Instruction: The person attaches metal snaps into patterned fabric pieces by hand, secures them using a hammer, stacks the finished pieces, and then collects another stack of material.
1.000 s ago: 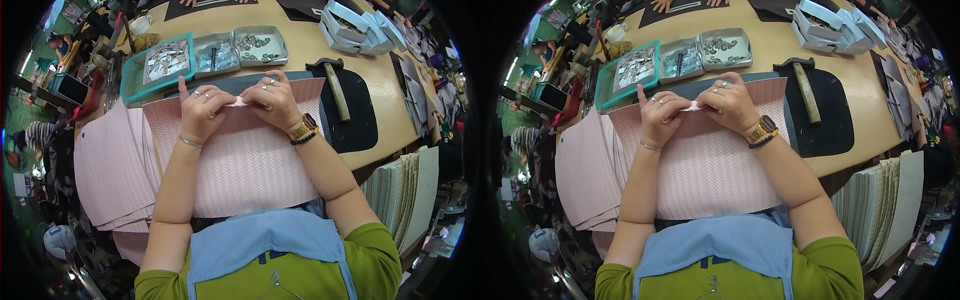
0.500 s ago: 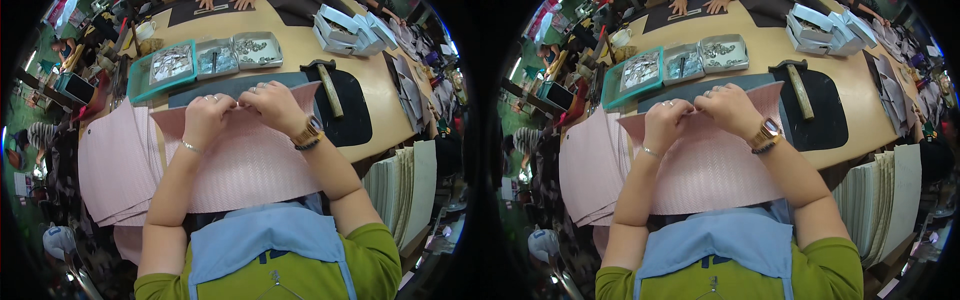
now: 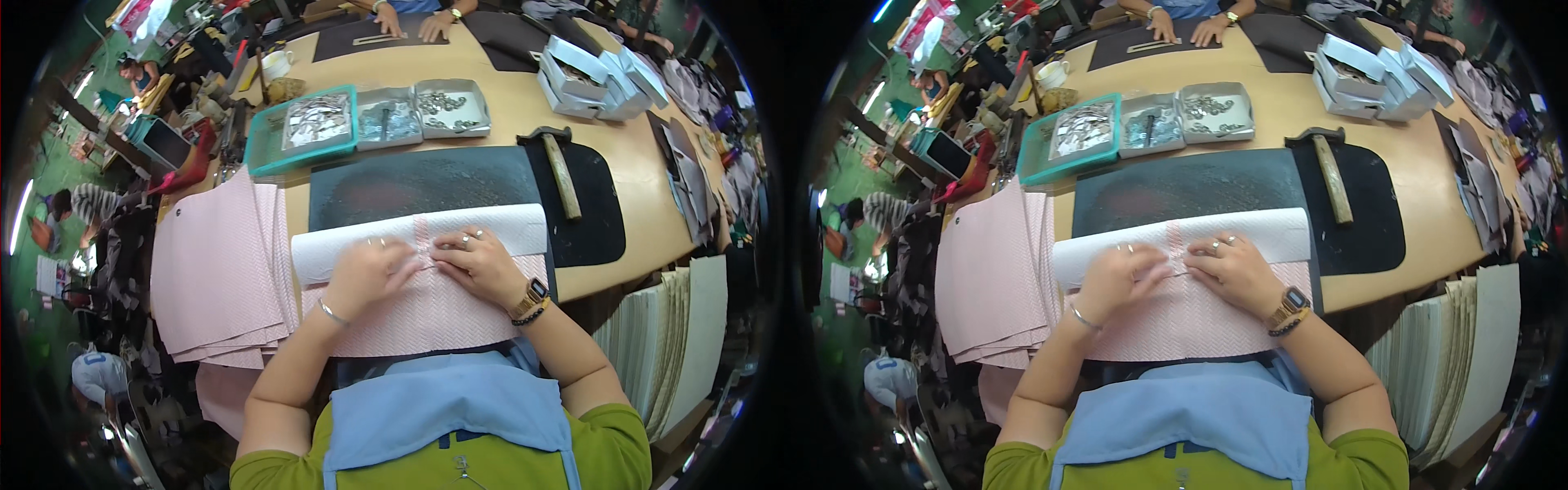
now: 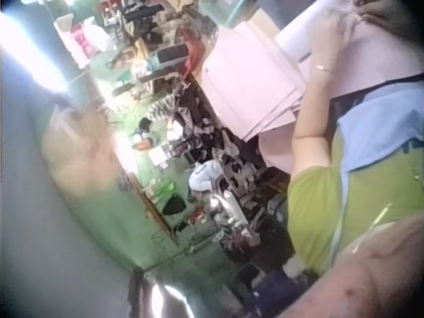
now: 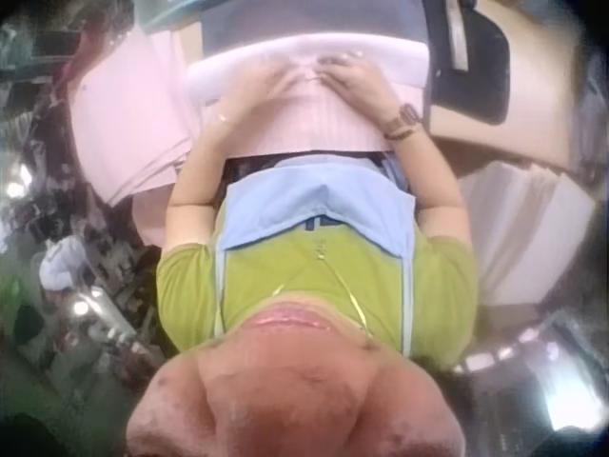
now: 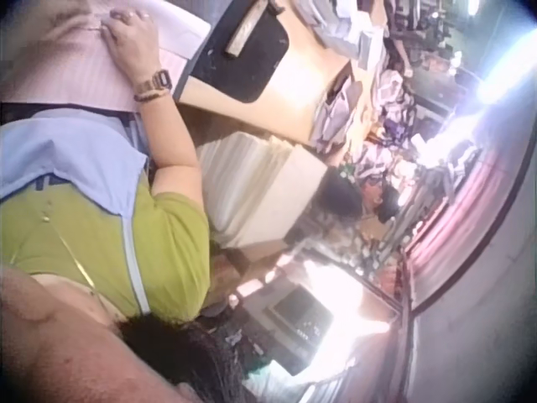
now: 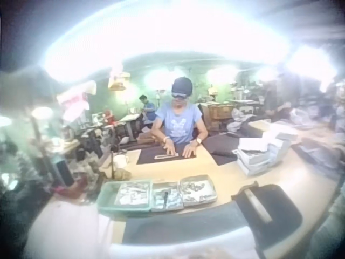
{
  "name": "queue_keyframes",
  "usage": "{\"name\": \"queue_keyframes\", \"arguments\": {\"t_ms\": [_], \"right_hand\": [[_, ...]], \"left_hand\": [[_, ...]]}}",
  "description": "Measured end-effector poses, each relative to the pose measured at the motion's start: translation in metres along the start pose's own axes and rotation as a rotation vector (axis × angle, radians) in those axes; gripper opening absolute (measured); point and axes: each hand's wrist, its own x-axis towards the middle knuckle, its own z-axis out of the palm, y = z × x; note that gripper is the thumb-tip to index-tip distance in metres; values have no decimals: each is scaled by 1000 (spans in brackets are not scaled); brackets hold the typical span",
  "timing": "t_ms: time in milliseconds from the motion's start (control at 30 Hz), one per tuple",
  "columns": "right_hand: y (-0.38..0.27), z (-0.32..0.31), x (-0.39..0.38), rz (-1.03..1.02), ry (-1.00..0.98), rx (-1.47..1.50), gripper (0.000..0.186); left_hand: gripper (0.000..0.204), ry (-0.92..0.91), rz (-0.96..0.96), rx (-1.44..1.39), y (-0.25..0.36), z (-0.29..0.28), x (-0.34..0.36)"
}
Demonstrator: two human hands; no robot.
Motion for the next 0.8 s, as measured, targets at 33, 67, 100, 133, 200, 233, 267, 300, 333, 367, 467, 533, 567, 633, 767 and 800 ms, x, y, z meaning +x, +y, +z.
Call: {"name": "queue_keyframes", "arguments": {"t_ms": [33, 67, 100, 133, 200, 233, 267, 300, 333, 367, 467, 533, 567, 633, 767, 800], "right_hand": [[-2, 0, 0, 15, 10, 3, 16], [-3, -1, 1, 34, 19, 2, 15], [-4, -1, 2, 23, 22, 14, 15], [-4, -3, 0, 39, 18, 7, 14], [-4, -1, 3, 50, 18, 10, 14], [-5, 0, 4, 49, 10, 18, 14], [-5, 0, 5, 49, 2, 24, 13], [-5, 0, 6, 51, 5, 28, 13], [-5, -1, 6, 52, -1, 45, 13], [-5, -2, 5, 60, -6, 56, 13], [-1, -4, 1, 76, 15, 74, 13], [0, -3, 3, 59, 15, 67, 13], [1, -2, 3, 35, 14, 53, 14], [4, -2, 1, 51, 18, 52, 12], [6, 6, 1, 27, 15, 71, 12], [6, 9, 1, 7, 24, 69, 13]], "left_hand": [[17, 43, -12, 18, -11, -10, 15], [16, 87, -20, 31, -24, -20, 34], [16, 151, -22, 23, -49, -28, 49], [17, 164, -127, 84, -64, -40, 70], [22, 138, -363, 270, -111, -55, 108], [23, 148, -471, 294, -136, -58, 124], [22, 174, -465, 342, -164, -59, 137], [22, 170, -465, 346, -185, -55, 147], [23, 97, -493, 418, -203, -51, 156], [24, 20, -513, 483, -210, -46, 168], [24, -193, -559, 622, -223, -25, 196], [24, -194, -605, 653, -240, -24, 200], [24, -184, -652, 683, -243, -21, 199], [28, -192, -686, 667, -240, -15, 202], [29, 224, -411, 448, -233, -36, 173], [27, 299, -377, 321, -226, -41, 162]]}}
